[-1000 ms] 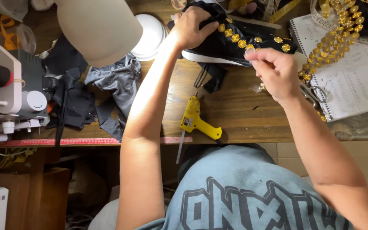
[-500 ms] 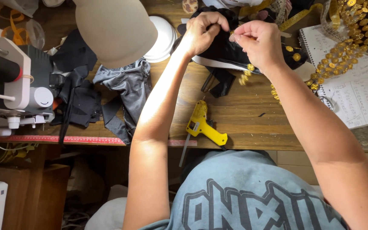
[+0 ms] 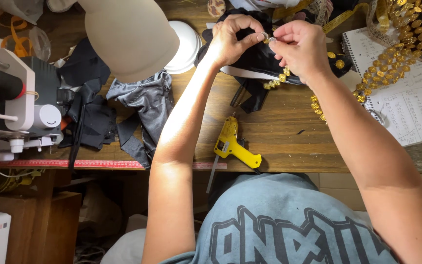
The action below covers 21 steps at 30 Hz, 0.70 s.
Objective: Decorating a black shoe with gold floral trim using a hot glue gun and scissors
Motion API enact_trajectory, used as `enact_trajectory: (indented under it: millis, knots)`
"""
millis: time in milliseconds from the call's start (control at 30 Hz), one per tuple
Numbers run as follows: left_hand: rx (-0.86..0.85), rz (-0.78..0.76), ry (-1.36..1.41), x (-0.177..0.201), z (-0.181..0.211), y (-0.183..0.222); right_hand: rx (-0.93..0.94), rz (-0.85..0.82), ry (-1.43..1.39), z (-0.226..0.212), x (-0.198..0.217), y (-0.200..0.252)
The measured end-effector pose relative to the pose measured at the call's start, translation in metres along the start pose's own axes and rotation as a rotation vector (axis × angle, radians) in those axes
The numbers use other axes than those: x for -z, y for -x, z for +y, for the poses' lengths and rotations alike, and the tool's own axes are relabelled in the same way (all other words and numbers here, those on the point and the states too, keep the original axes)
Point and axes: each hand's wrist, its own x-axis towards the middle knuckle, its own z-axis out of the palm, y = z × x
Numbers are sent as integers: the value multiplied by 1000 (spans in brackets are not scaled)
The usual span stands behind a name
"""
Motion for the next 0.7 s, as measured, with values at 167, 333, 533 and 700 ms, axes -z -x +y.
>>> enact_trajectory:
  millis: [167,333,533,700]
  knots:
    - [-41,18,-55,-4,-2,-3,-33,31,-58,2,5,2]
    - [-38,10,-82,-4,-2,1,5,47,-100,13,3,-4]
    - [-25,31,-84,-7,0,2,-61,98,-125,18,1,-6]
    - [0,15,-54,-7,-2,2,-50,172,-20,16,-4,-5]
